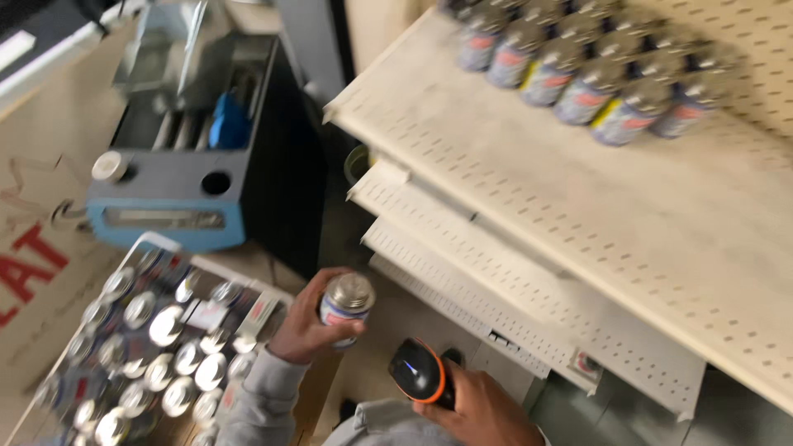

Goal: The person picks up cans from a basket and places them on a shelf, one by one.

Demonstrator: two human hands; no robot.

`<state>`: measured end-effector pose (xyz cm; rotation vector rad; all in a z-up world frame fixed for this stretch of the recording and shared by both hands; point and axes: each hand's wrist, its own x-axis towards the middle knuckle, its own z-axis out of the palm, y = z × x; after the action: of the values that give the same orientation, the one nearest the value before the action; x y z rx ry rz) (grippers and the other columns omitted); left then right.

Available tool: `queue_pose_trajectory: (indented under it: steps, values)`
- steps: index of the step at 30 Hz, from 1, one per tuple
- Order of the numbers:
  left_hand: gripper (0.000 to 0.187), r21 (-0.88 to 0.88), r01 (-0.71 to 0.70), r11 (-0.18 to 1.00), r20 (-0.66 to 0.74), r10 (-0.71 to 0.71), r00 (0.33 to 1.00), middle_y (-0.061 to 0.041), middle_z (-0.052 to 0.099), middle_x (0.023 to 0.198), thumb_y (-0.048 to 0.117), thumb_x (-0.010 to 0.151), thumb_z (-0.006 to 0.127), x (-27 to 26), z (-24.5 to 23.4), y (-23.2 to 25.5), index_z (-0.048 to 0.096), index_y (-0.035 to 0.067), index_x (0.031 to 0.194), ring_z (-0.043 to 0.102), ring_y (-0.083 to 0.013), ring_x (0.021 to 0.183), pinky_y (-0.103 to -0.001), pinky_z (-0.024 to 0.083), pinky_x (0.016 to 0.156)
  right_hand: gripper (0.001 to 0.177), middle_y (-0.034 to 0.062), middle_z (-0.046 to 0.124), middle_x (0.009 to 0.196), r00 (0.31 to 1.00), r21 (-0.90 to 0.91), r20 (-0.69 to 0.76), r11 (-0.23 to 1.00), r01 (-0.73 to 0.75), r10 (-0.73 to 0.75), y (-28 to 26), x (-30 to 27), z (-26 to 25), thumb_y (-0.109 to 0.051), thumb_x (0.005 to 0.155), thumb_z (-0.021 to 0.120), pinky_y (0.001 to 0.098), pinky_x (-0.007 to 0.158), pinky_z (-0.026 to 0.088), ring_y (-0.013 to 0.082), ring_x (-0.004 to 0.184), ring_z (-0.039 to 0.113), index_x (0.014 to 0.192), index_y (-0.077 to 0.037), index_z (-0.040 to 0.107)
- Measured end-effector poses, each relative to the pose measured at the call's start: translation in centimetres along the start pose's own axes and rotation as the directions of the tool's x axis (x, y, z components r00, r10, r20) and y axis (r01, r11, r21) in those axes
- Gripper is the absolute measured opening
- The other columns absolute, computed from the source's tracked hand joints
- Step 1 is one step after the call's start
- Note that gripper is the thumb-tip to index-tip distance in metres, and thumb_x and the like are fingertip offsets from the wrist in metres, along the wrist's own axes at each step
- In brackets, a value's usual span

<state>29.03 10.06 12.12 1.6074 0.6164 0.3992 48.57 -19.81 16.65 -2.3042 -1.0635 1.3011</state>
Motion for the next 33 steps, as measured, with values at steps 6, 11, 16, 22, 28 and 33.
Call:
queue_pose_trajectory:
  steps: [6,11,16,22,28,33]
  values:
    - [0.098,0.213,-0.211,0.954,0.011,0.213,0.977,-0.018,0.087,0.139,0.053,0.077,0.107,15.6,8.7,8.4,0.071,0.004,0.154,0.089,-0.0319,0.115,-0.04,0.079,0.097,0.063,-0.0115,0.101,0.131,0.984,0.059,-0.032,0.983,-0.174,0.176,8.7,0.5,-6.9,-0.071,0.09,0.092,0.0314,0.107,0.069,0.0133,0.133,0.094,0.148,-0.048,0.084]
    - [0.101,0.14,-0.145,0.979,-0.168,0.168,0.971,-0.024,0.081,0.16,0.027,0.088,0.104,26.9,12.1,13.9,0.059,0.002,0.174,0.086,-0.0381,0.136,-0.046,0.079,0.112,0.056,-0.0296,0.103,0.117,0.924,0.065,-0.052,0.924,-0.376,0.38,12.9,0.9,-10.6,-0.087,0.077,0.087,0.0197,0.108,0.07,-0.0003,0.117,0.097,0.127,-0.063,0.094]
    - [0.087,0.175,-0.316,0.933,-0.28,0.355,0.892,-0.018,0.087,0.15,0.024,0.088,0.108,35.0,12.2,15.6,0.068,0.002,0.162,0.086,-0.0327,0.136,-0.046,0.076,0.114,0.02,0.0039,0.097,0.078,0.971,0.579,-0.205,0.815,0.016,0.127,17.8,3.4,-10.6,-0.028,0.086,0.093,0.0289,0.083,0.066,0.0158,0.074,0.086,0.101,-0.015,0.098]
    - [0.086,0.054,-0.434,0.9,-0.305,0.428,0.851,-0.017,0.089,0.142,0.019,0.088,0.112,44.0,12.2,12.7,0.058,0.013,0.154,0.084,-0.0287,0.12,-0.046,0.07,0.1,0.094,-0.0389,0.1,0.132,0.863,0.232,-0.154,0.867,-0.441,0.48,21.8,7.4,-8.3,-0.07,0.067,0.097,0.0114,0.115,0.064,-0.0062,0.124,0.093,0.157,-0.09,0.073]
    - [0.106,-0.035,-0.436,0.899,-0.302,0.406,0.862,-0.029,0.075,0.148,0.012,0.088,0.121,47.6,11.4,9.1,0.051,0.004,0.167,0.08,-0.0442,0.137,-0.052,0.069,0.117,0.074,-0.0129,0.104,0.121,0.936,0.432,-0.201,0.884,-0.181,0.29,23.8,8.5,-8.9,-0.058,0.066,0.108,0.026,0.112,0.071,0.0134,0.117,0.099,0.138,-0.054,0.091]
    - [0.111,-0.018,-0.437,0.899,-0.288,0.414,0.863,-0.03,0.072,0.155,0.012,0.087,0.121,49.1,10.4,7.2,0.048,0.002,0.17,0.076,-0.0468,0.145,-0.057,0.064,0.125,0.069,0.0216,0.109,0.106,0.98,0.603,-0.192,0.793,0.085,0.041,22.7,7.8,-10.0,-0.039,0.063,0.132,0.0448,0.112,0.079,0.0389,0.112,0.105,0.121,-0.01,0.107]
